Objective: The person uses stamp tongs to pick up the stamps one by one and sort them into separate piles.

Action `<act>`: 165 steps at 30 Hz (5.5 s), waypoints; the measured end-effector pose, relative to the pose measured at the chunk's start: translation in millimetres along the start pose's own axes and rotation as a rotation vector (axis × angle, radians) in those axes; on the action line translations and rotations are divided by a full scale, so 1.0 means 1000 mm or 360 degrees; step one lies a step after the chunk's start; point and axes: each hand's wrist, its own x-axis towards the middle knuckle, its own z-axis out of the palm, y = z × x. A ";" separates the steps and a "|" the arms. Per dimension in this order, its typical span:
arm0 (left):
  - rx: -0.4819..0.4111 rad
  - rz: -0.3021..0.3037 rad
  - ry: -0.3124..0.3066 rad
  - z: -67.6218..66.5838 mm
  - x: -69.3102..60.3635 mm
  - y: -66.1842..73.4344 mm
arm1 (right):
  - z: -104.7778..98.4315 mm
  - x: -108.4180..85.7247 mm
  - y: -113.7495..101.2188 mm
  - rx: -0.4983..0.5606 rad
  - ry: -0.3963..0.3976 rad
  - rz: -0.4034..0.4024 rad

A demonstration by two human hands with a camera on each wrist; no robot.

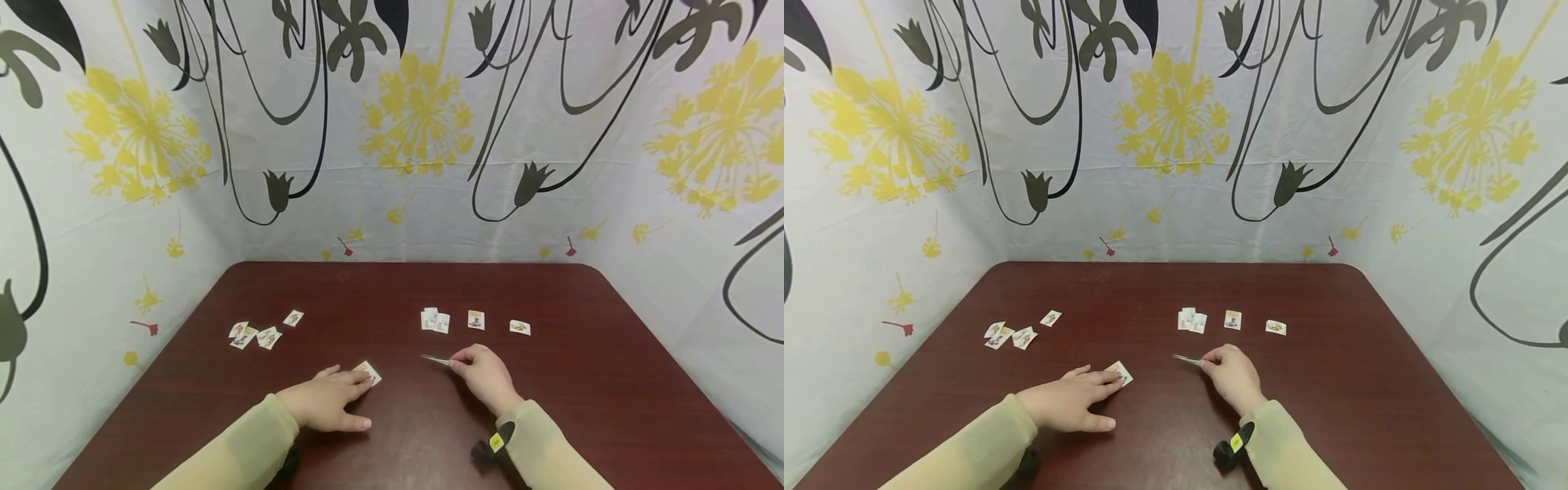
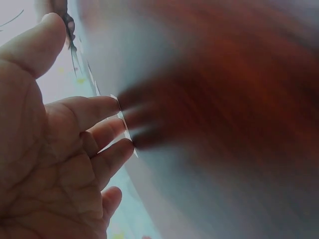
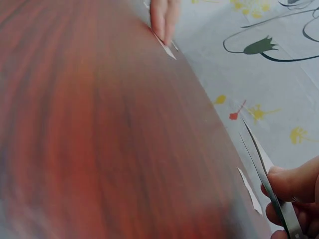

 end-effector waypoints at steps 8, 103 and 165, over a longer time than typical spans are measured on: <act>0.0041 0.0046 -0.0008 -0.001 0.016 0.011 | 0.005 -0.005 -0.003 -0.0036 -0.0060 -0.0054; 0.0107 0.0103 -0.0034 0.001 0.041 0.036 | 0.009 -0.008 -0.006 -0.0127 -0.0100 -0.0013; -0.0066 -0.0094 0.0002 -0.006 0.032 -0.005 | -0.005 -0.001 0.006 -0.0194 -0.0068 0.0017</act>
